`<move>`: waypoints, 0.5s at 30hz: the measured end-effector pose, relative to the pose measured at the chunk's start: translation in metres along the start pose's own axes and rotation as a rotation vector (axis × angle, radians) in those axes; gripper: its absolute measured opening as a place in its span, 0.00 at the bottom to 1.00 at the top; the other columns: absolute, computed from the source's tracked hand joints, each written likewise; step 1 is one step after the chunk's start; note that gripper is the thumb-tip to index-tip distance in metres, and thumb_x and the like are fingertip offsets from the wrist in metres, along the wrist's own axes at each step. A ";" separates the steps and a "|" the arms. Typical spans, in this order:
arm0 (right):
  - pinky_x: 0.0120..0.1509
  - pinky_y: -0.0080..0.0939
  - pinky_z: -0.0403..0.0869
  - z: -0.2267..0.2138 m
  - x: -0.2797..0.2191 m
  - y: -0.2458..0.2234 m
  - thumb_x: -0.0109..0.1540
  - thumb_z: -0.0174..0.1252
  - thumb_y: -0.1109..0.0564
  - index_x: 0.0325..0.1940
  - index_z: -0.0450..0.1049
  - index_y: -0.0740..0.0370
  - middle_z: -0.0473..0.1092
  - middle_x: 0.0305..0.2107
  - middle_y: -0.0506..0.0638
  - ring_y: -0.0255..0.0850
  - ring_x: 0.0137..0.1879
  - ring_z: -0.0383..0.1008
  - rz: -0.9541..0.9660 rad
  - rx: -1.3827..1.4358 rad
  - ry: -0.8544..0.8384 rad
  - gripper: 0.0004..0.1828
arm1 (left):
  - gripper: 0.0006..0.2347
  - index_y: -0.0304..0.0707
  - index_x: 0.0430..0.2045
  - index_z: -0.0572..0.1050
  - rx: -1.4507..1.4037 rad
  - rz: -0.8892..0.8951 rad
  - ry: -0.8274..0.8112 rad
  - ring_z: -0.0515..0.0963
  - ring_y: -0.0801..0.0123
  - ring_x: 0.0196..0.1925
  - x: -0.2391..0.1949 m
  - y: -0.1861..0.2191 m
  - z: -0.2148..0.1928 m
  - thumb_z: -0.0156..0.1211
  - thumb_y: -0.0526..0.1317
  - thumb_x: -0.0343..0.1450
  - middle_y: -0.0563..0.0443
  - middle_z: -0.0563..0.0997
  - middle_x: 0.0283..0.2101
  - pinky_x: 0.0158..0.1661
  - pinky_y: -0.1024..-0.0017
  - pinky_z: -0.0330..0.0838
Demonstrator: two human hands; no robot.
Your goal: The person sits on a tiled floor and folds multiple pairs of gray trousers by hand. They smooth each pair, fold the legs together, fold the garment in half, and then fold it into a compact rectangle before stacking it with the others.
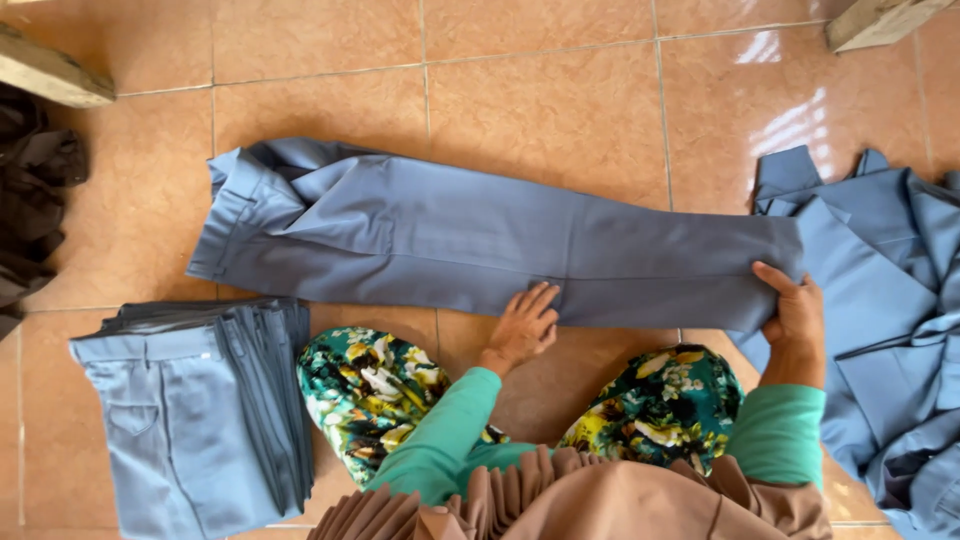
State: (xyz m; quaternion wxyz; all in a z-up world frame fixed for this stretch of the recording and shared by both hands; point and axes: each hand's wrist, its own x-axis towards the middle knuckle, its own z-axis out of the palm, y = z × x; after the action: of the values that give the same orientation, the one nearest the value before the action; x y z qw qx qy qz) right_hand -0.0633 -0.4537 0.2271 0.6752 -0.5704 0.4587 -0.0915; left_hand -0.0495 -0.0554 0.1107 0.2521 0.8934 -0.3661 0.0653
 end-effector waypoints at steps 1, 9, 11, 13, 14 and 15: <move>0.45 0.34 0.79 0.000 -0.009 -0.006 0.52 0.71 0.54 0.47 0.74 0.50 0.75 0.36 0.39 0.31 0.41 0.76 -0.010 0.017 -0.007 0.21 | 0.05 0.43 0.32 0.74 -0.017 0.019 -0.072 0.67 0.50 0.71 -0.003 0.004 0.011 0.57 0.41 0.67 0.43 0.70 0.67 0.59 0.51 0.65; 0.53 0.30 0.81 0.015 -0.089 -0.078 0.57 0.63 0.55 0.56 0.74 0.46 0.77 0.43 0.38 0.31 0.47 0.80 -0.170 0.245 0.005 0.22 | 0.20 0.52 0.59 0.70 -0.154 0.109 -0.549 0.59 0.48 0.76 0.024 0.072 0.071 0.52 0.46 0.71 0.46 0.61 0.74 0.64 0.50 0.58; 0.40 0.29 0.76 0.037 -0.101 -0.080 0.59 0.62 0.59 0.51 0.71 0.45 0.74 0.37 0.40 0.31 0.37 0.75 -0.264 0.076 -0.050 0.17 | 0.18 0.51 0.60 0.69 -0.553 -0.068 -0.538 0.75 0.38 0.61 0.040 0.076 0.070 0.47 0.43 0.74 0.35 0.67 0.69 0.53 0.42 0.72; 0.35 0.29 0.71 0.081 -0.120 -0.066 0.60 0.65 0.58 0.46 0.69 0.46 0.72 0.33 0.40 0.29 0.33 0.71 -0.271 -0.069 -0.110 0.14 | 0.15 0.56 0.55 0.72 -0.524 -0.267 -0.282 0.79 0.45 0.51 0.048 0.057 0.051 0.49 0.42 0.73 0.46 0.73 0.61 0.44 0.47 0.74; 0.31 0.29 0.66 0.104 -0.130 -0.059 0.60 0.67 0.57 0.41 0.67 0.47 0.69 0.28 0.40 0.28 0.29 0.67 -0.275 -0.209 -0.166 0.13 | 0.12 0.62 0.49 0.74 -0.483 -0.458 -0.029 0.84 0.53 0.41 0.052 0.047 0.040 0.51 0.41 0.72 0.57 0.79 0.53 0.35 0.53 0.76; 0.31 0.29 0.66 0.126 -0.127 -0.032 0.60 0.67 0.57 0.41 0.67 0.47 0.69 0.28 0.40 0.28 0.29 0.67 -0.276 -0.210 -0.179 0.13 | 0.12 0.62 0.49 0.74 -0.477 -0.466 -0.021 0.84 0.53 0.41 0.054 0.015 0.025 0.51 0.41 0.72 0.57 0.79 0.53 0.35 0.53 0.76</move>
State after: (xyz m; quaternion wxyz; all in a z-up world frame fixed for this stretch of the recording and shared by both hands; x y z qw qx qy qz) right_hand -0.0306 -0.2955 0.3113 0.6310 -0.7012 0.3212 -0.0839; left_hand -0.0228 -0.1104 0.1111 0.4584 0.8696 -0.1595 -0.0909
